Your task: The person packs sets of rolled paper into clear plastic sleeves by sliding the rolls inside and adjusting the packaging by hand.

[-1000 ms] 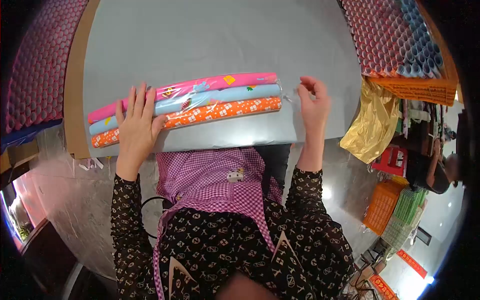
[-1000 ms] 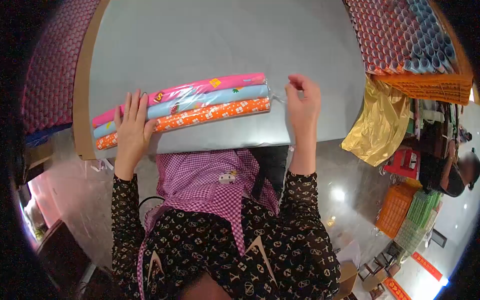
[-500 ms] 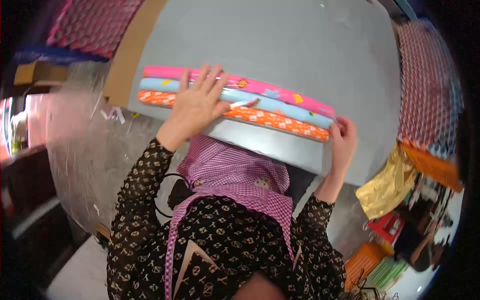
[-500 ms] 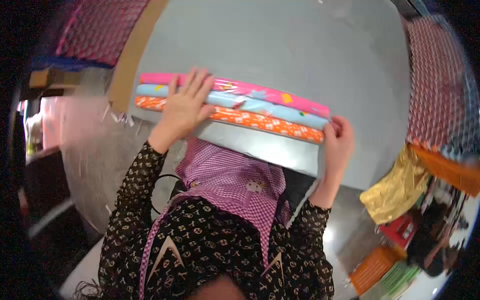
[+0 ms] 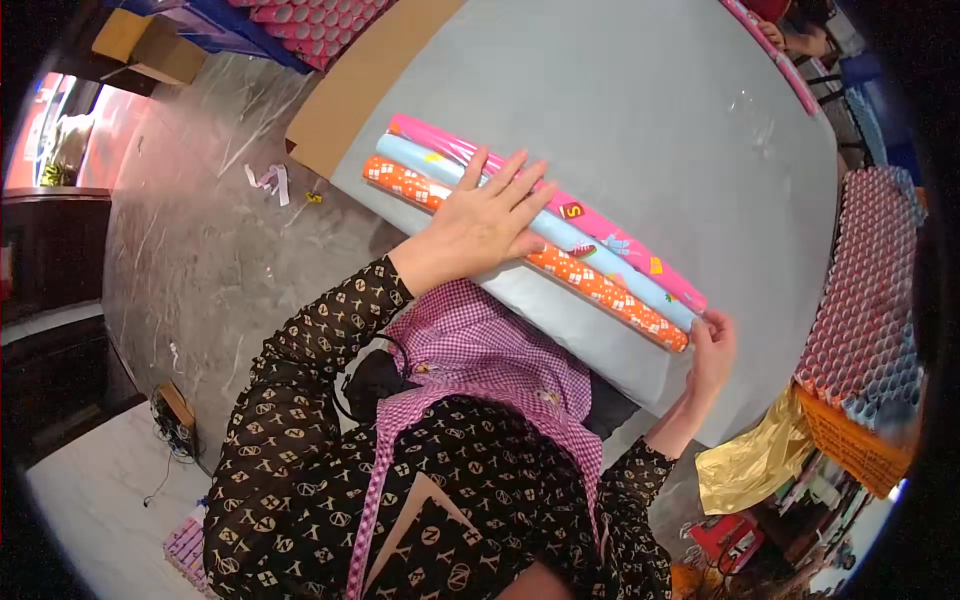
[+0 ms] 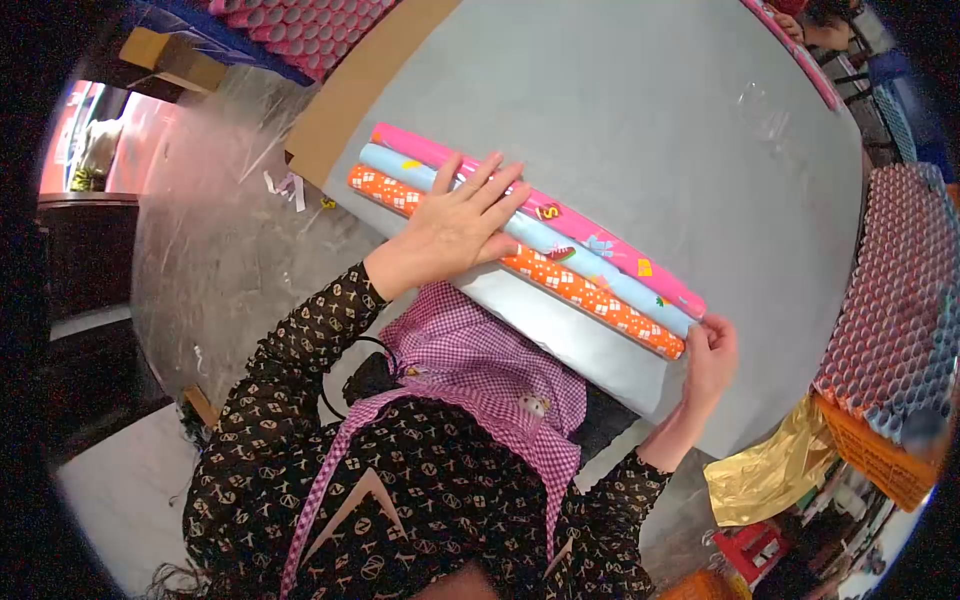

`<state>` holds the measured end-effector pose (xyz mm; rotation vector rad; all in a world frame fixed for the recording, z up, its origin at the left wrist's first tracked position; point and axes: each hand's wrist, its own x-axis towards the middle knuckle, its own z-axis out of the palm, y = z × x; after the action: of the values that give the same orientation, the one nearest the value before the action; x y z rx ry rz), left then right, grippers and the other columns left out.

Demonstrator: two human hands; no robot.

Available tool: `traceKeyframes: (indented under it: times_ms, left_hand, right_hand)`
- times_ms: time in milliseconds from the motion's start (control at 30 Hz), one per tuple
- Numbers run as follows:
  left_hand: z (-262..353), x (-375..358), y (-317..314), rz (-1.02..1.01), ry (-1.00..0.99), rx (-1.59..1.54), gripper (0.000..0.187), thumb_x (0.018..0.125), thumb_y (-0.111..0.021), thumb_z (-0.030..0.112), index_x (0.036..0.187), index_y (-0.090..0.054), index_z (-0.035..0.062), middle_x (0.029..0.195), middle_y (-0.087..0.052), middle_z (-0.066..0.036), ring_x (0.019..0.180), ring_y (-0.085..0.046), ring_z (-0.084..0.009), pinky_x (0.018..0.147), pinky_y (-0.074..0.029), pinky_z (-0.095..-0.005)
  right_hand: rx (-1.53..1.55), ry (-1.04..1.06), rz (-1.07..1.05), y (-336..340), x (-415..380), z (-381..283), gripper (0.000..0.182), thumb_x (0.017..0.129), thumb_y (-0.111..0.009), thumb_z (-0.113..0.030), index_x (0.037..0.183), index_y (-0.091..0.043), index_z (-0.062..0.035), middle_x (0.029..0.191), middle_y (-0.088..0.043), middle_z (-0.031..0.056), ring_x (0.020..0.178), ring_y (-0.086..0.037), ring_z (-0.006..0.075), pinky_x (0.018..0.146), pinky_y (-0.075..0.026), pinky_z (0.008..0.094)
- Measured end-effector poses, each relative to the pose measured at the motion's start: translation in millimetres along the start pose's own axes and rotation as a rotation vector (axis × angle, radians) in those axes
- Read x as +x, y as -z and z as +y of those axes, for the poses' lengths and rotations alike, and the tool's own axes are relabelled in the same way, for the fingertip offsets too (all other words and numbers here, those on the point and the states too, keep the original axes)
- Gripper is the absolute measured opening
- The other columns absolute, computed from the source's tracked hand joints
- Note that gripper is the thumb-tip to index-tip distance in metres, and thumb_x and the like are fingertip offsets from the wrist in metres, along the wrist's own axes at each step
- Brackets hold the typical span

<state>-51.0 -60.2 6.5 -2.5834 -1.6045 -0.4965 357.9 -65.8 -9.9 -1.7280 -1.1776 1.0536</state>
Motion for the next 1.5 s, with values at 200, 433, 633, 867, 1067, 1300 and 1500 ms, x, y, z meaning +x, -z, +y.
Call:
traceKeyframes:
  times_ms: [200, 433, 633, 867, 1067, 1300, 1500]
  left_hand:
    - [-0.5, -0.2, -0.1, 0.005, -0.008, -0.001, 0.062, 0.089, -0.058, 0.050, 0.135, -0.054, 0.0079, 0.147, -0.046, -0.014, 0.140, -0.038, -0.0324, 0.114, -0.021, -0.0602]
    - [1.8, 3.1, 9.1, -0.058, -0.020, 0.016, 0.063, 0.089, -0.058, 0.047, 0.138, -0.051, 0.0070, 0.147, -0.045, -0.015, 0.138, -0.039, -0.0334, 0.112, -0.025, -0.0614]
    - [3.8, 7.0, 12.5, -0.124, 0.006, 0.049, 0.063, 0.089, -0.060, 0.045, 0.139, -0.049, 0.0075, 0.148, -0.045, -0.013, 0.139, -0.039, -0.0316, 0.113, -0.024, -0.0571]
    - [4.0, 7.8, 10.8, -0.139, -0.018, 0.096, 0.065, 0.089, -0.060, 0.043, 0.142, -0.046, 0.0086, 0.151, -0.041, -0.010, 0.142, -0.035, -0.0293, 0.114, -0.023, -0.0572]
    - [4.4, 8.1, 12.2, -0.154, -0.027, 0.109, 0.066, 0.089, -0.061, 0.043, 0.143, -0.045, 0.0090, 0.151, -0.041, -0.011, 0.141, -0.036, -0.0300, 0.114, -0.023, -0.0571]
    - [5.2, 9.0, 14.0, -0.169, -0.023, 0.104, 0.064, 0.090, -0.060, 0.042, 0.143, -0.045, 0.0085, 0.152, -0.040, -0.011, 0.142, -0.035, -0.0303, 0.115, -0.021, -0.0564]
    - [1.4, 8.2, 10.8, -0.182, -0.032, 0.125, 0.066, 0.090, -0.060, 0.040, 0.145, -0.043, 0.0095, 0.153, -0.039, -0.011, 0.143, -0.033, -0.0298, 0.116, -0.019, -0.0563]
  right_hand:
    - [-0.028, -0.037, -0.035, -0.7, 3.3, -5.6, 0.021, 0.086, -0.064, -0.003, 0.107, -0.060, -0.0007, 0.082, -0.058, -0.0004, 0.072, -0.053, 0.0070, 0.065, -0.043, 0.0213]
    - [-0.059, 0.016, 0.039, -0.3, -18.5, -15.2, 0.024, 0.085, -0.067, -0.004, 0.107, -0.059, -0.0005, 0.084, -0.060, 0.0007, 0.075, -0.055, 0.0078, 0.068, -0.044, 0.0220]
    - [-0.053, 0.036, -0.016, -4.6, -24.3, -22.2, 0.026, 0.083, -0.068, -0.002, 0.106, -0.058, -0.0016, 0.085, -0.063, 0.0013, 0.076, -0.057, 0.0076, 0.067, -0.044, 0.0221]
    - [0.019, -0.002, 0.011, -5.1, -13.4, -8.3, 0.030, 0.079, -0.069, 0.002, 0.106, -0.056, -0.0005, 0.079, -0.061, 0.0010, 0.072, -0.057, 0.0074, 0.063, -0.044, 0.0211]
    - [0.031, -0.110, -0.041, -4.4, -8.1, -18.7, 0.028, 0.078, -0.069, 0.003, 0.103, -0.055, 0.0015, 0.078, -0.059, 0.0011, 0.070, -0.056, 0.0076, 0.061, -0.044, 0.0221]
    - [-0.020, -0.112, -0.054, -5.5, -4.1, -22.5, 0.027, 0.078, -0.068, 0.003, 0.101, -0.054, 0.0018, 0.076, -0.058, 0.0008, 0.068, -0.055, 0.0076, 0.060, -0.044, 0.0221]
    - [-0.043, -0.089, -0.036, -9.2, -9.6, -27.7, 0.025, 0.078, -0.068, 0.001, 0.099, -0.056, 0.0009, 0.074, -0.058, -0.0006, 0.067, -0.054, 0.0065, 0.059, -0.043, 0.0216]
